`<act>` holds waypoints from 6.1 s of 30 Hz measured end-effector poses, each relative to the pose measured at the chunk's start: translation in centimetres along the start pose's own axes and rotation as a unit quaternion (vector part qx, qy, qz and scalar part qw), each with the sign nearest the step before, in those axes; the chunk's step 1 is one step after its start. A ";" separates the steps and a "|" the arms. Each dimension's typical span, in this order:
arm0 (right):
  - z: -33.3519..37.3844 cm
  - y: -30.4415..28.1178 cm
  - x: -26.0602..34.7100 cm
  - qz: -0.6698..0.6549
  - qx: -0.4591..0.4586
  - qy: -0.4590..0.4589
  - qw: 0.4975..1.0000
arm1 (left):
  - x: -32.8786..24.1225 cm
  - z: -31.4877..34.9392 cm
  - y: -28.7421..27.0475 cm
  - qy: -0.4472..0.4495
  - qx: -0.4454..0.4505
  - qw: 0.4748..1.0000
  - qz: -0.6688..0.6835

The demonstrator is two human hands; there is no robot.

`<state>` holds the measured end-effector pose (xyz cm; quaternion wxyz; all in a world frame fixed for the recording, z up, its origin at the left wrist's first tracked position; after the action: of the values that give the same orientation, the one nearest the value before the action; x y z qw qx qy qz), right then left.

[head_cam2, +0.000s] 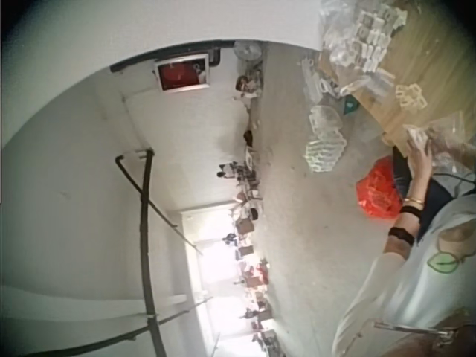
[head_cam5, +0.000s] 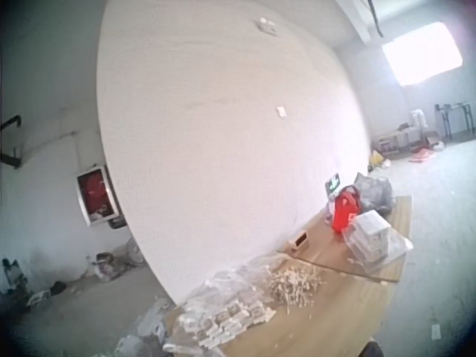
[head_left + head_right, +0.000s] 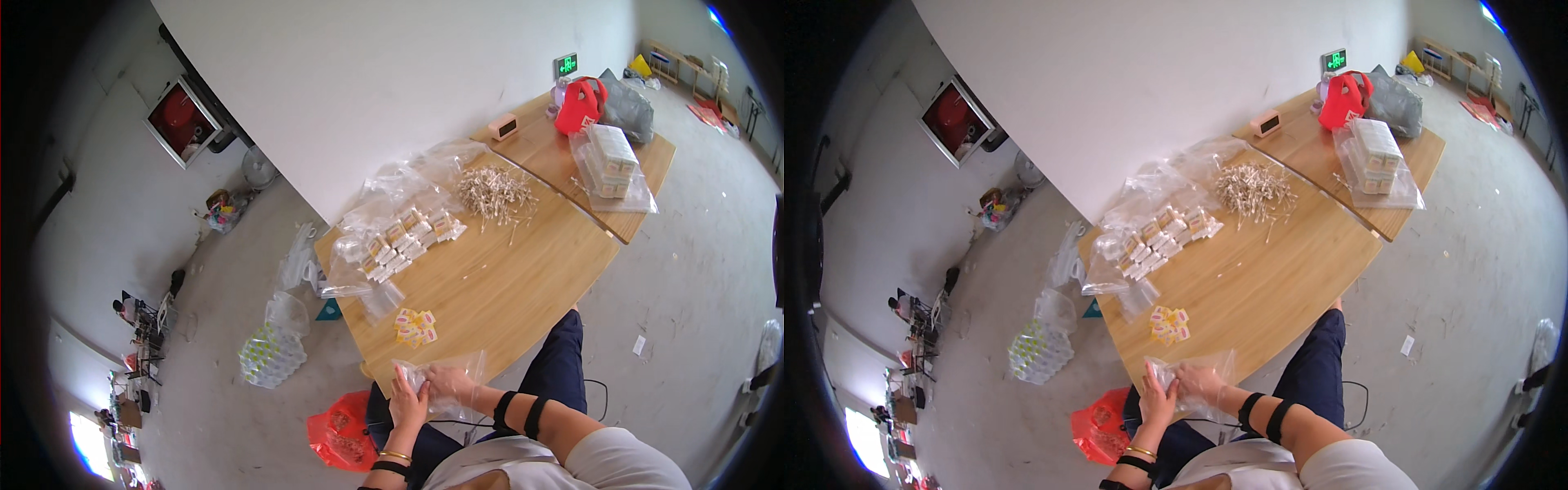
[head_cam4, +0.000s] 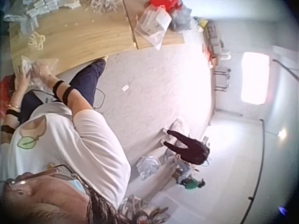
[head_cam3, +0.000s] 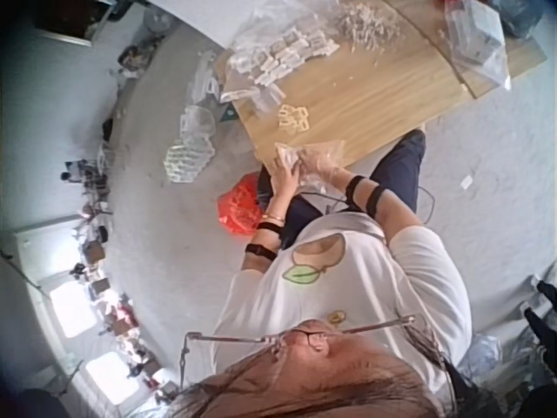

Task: The person is packaging small white rectangular items into clear plastic bags and then placing them into a larger container.

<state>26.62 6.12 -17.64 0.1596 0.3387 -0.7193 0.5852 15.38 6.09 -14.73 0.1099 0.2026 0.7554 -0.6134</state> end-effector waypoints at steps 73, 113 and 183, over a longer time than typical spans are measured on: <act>0.0 -21.3 -17.9 0.096 -0.151 0.236 0.955 | -3.3 0.0 -0.5 0.189 -0.007 0.978 -0.083; -1.4 0.8 -0.8 -0.125 0.172 -0.048 0.976 | -4.6 0.6 -4.2 0.207 -0.043 0.976 -0.052; 4.4 2.0 -1.8 -0.060 0.016 -0.227 0.972 | -1.7 -0.6 -1.5 0.109 0.013 0.994 0.020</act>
<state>27.32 2.64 -21.37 0.0218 0.5078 -0.7058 0.4936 16.25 6.09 -12.58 0.0369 0.2844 0.7508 -0.5950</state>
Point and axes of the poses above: each hand's wrist, its own z-axis away from the middle knuckle, its own y-axis out of the palm, x = y × z, the point moved 7 cm from there along -z, towards the middle knuckle, and after that the axes turned 15 degrees about -x, right-handed, at the moved point
